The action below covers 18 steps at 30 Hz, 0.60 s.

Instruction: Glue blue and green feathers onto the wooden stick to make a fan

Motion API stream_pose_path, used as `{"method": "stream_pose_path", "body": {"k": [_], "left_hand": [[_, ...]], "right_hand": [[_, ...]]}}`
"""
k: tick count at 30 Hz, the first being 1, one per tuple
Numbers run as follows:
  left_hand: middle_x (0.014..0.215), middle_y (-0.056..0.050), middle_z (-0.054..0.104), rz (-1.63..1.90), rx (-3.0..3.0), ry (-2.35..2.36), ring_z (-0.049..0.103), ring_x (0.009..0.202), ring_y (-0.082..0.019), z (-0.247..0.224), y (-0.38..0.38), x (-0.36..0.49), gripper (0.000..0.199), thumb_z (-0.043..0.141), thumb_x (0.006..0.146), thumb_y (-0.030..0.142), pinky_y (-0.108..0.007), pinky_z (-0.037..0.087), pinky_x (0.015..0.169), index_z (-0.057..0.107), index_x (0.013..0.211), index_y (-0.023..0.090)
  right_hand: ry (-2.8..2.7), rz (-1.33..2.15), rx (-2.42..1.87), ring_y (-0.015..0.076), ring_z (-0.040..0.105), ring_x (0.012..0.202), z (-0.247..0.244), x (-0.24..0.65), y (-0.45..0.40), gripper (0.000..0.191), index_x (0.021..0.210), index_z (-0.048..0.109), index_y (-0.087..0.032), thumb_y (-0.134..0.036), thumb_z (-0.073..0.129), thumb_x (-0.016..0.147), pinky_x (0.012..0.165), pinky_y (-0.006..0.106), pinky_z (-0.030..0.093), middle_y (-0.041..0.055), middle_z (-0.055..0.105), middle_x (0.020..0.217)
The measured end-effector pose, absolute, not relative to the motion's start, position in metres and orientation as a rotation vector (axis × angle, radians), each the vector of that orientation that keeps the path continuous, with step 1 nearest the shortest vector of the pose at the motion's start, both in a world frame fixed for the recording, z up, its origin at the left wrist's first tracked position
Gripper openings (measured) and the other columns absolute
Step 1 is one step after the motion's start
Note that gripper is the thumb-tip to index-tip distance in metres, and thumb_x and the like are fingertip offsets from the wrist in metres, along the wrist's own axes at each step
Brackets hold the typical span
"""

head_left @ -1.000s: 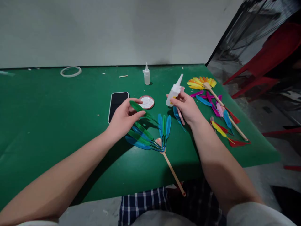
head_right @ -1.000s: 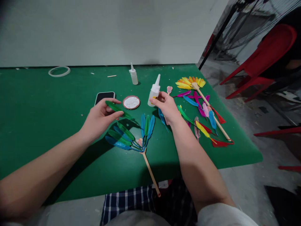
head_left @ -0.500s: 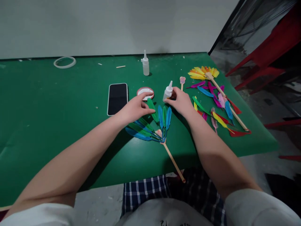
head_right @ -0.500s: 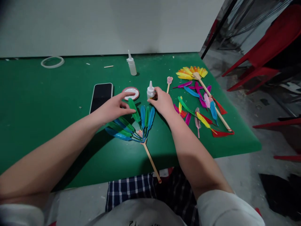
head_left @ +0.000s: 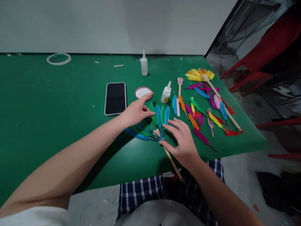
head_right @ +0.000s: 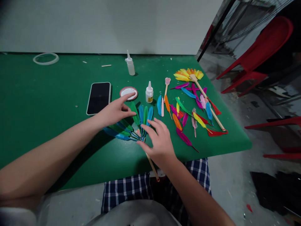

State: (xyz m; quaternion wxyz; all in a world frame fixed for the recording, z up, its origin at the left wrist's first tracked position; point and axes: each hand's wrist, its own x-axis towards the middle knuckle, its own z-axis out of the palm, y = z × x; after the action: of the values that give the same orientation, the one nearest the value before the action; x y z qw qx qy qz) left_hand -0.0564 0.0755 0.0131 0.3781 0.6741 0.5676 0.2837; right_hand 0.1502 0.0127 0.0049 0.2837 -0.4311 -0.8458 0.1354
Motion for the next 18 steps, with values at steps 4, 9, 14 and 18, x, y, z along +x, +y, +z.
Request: {"method": "stream_pose_path", "body": {"k": [4, 9, 14, 18], "left_hand": [[0.059, 0.002, 0.057, 0.702, 1.729, 1.455, 0.052, 0.053, -0.011, 0.012, 0.075, -0.057, 0.074, 0.063, 0.067, 0.022, -0.022, 0.039, 0.053, 0.028, 0.131, 0.020], [0.061, 0.002, 0.057, 0.646, 1.749, 1.460, 0.053, 0.055, -0.012, 0.012, 0.076, -0.057, 0.072, 0.063, 0.067, 0.025, -0.021, 0.039, 0.052, 0.029, 0.131, 0.023], [0.059, 0.003, 0.056, 0.626, 1.760, 1.458, 0.053, 0.054, -0.011, 0.013, 0.076, -0.056, 0.070, 0.063, 0.068, 0.026, -0.020, 0.038, 0.051, 0.031, 0.130, 0.024], [0.058, 0.003, 0.056, 0.617, 1.768, 1.451, 0.052, 0.053, -0.011, 0.013, 0.076, -0.056, 0.069, 0.063, 0.067, 0.027, -0.020, 0.038, 0.052, 0.033, 0.129, 0.022]], "right_hand": [[-2.289, 0.334, -1.182, 0.0291, 0.038, 0.117, -0.015, 0.149, 0.005, 0.039, 0.106, 0.056, -0.024, -0.043, 0.056, 0.072, 0.095, 0.049, 0.034, 0.0090, 0.052, 0.117], [-2.331, 0.293, -1.139, 0.0286, 0.037, 0.119, -0.017, 0.149, 0.007, 0.032, 0.100, 0.058, -0.024, -0.041, 0.055, 0.073, 0.096, 0.051, 0.032, 0.0082, 0.052, 0.116], [-2.339, 0.277, -1.146, 0.0279, 0.037, 0.119, -0.019, 0.148, 0.006, 0.030, 0.098, 0.059, -0.024, -0.040, 0.055, 0.073, 0.096, 0.050, 0.032, 0.0080, 0.053, 0.115], [-2.335, 0.279, -1.162, 0.0282, 0.038, 0.118, -0.018, 0.147, 0.006, 0.030, 0.097, 0.060, -0.023, -0.040, 0.055, 0.072, 0.097, 0.050, 0.031, 0.0082, 0.054, 0.114]]}}
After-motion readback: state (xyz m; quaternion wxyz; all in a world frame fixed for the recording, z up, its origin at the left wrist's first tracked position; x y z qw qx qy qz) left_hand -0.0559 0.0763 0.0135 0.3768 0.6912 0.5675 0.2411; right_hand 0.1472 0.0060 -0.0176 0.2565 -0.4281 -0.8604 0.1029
